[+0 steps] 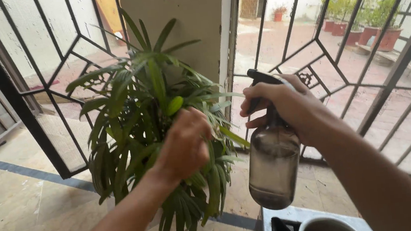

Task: The person waters a potted plant by spraying water onto its leaves using a spray bottle while touching and parting the foliage by hand.

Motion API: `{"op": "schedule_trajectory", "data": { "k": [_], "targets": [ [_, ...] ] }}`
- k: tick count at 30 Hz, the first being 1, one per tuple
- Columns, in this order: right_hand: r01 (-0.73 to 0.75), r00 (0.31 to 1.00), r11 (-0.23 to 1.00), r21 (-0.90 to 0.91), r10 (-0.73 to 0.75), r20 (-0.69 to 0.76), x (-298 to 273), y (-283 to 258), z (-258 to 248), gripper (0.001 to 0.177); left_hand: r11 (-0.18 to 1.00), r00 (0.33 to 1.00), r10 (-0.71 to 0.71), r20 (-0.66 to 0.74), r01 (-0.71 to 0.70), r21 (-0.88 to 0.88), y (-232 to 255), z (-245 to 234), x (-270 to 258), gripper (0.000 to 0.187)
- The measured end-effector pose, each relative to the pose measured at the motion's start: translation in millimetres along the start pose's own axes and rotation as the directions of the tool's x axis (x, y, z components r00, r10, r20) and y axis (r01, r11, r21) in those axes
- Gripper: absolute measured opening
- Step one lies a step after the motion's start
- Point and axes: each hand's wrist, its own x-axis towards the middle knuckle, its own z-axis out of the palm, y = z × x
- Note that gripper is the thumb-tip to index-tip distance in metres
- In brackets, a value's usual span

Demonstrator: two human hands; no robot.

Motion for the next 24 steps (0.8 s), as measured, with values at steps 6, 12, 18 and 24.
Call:
{"op": "schedule_trajectory", "data": {
  "k": [6,12,18,24],
  "targets": [
    [-0.086,0.988,0.996,-0.016,0.083,-0.131,-22,43,4,0.022,0.978,0.788,-0.207,0.580,0.143,0.154,24,48,-19,0.045],
    [-0.085,0.996,0.996,-0.003,0.085,-0.033,-24,96,1,0.027,0.790,0.314,-0.595,0.740,0.060,0.610,-5,63,-32,0.089],
    [0.051,0.999,0.998,-0.036,-0.051,-0.005,-24,144,5,0.026,0.715,0.493,-0.646,0.583,0.122,0.689,-50,37,-69,0.071],
    [0.070,0.995,0.997,-0.025,-0.069,0.066,-24,170,10,0.025,0.632,0.517,-0.730,0.447,0.261,0.730,-97,2,-81,0.027]
  ]
}}
